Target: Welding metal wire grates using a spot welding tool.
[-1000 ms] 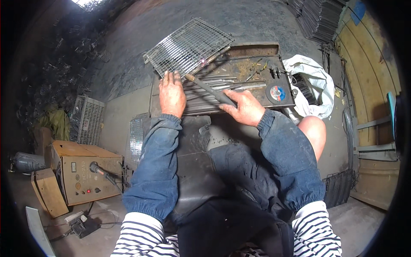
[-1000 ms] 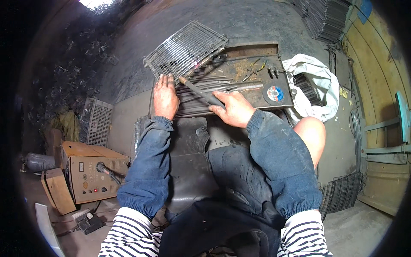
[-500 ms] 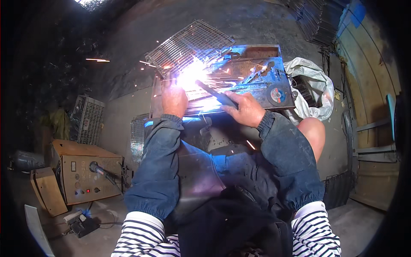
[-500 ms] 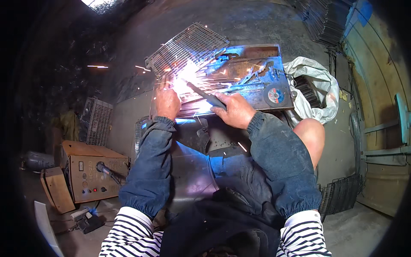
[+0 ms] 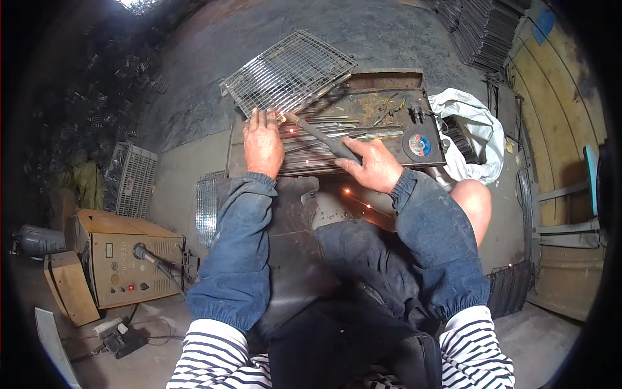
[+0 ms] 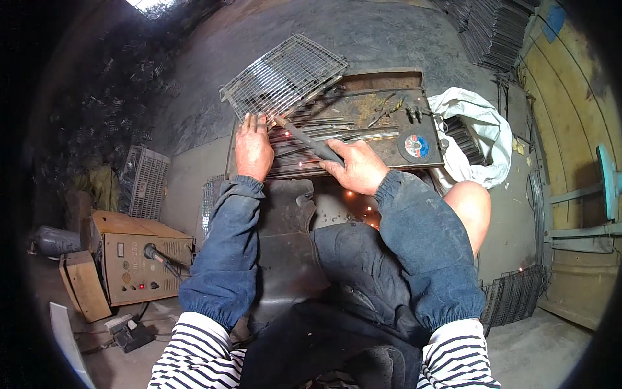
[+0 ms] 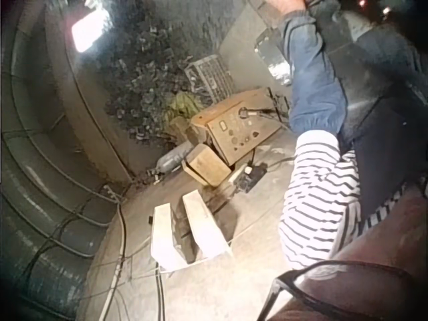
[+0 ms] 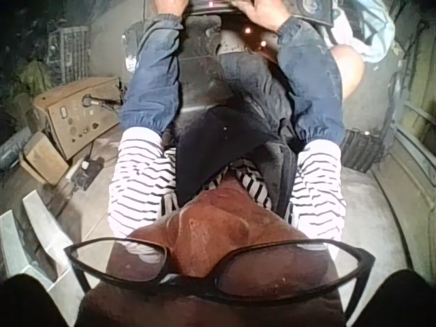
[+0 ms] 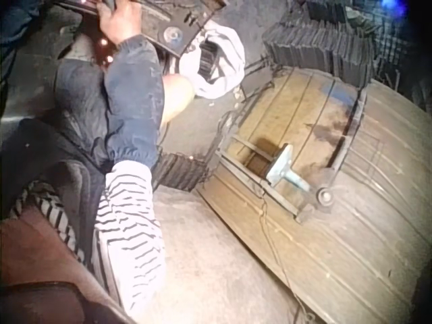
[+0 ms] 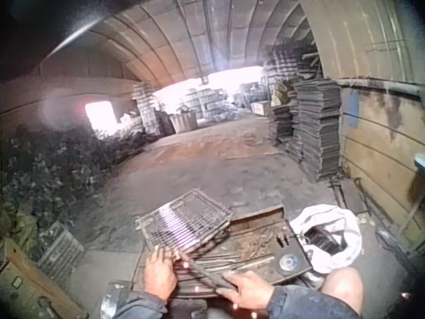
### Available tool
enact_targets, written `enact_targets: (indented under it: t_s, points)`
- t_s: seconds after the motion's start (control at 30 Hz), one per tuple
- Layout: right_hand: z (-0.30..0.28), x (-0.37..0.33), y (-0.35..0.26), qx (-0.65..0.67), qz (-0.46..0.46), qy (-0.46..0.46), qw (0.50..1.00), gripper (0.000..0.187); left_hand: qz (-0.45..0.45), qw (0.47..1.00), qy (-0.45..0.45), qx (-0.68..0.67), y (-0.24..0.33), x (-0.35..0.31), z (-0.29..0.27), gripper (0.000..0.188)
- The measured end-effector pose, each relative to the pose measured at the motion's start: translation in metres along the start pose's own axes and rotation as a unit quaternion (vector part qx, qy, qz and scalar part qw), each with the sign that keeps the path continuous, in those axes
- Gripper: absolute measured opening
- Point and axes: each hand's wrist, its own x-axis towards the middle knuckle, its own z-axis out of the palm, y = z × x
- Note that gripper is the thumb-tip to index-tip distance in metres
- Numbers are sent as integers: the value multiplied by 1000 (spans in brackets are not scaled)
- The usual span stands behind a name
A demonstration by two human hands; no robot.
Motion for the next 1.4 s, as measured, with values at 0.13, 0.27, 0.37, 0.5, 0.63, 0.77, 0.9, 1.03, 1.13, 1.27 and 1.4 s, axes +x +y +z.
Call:
enact_targets:
  t_s: [0.13,0.27,0.37,0.5,0.63,0.77,0.9,1.03,1.13,1.27,1.4]
  points:
    - [3,1,0,47,17,7,999,36,5,1000,-7,-20,-1,-1,1,47]
    - [5,4,2,18,-20,16,1000,36,4,1000,-20,-17,-11,-4,7,47]
    - [5,0,12,10,-15,23,1000,37,3,999,-44,-6,8,2,-7,47]
    - [7,2,10,12,-24,16,1000,42,16,999,-37,-2,4,1,-9,46]
    - [-2,2,-3,29,-6,10,1000,40,-14,1000,-10,-8,3,2,-5,48]
    - [-5,-1,2,33,-40,69,996,40,-13,1000,12,10,8,4,-5,43]
    - [-35,-6,1,-18,-33,131,991,45,-18,999,7,48,49,9,-10,41]
    - [-76,-27,25,4,26,218,976,44,15,932,-157,-326,104,50,-88,67]
    - [-99,-41,21,36,71,237,968,45,39,923,-50,-379,81,87,-85,56]
    - [-109,-52,21,78,119,206,968,46,79,938,-139,-308,27,119,-35,51]
    - [-110,-63,44,5,123,185,975,50,113,936,-191,-272,60,131,-27,51]
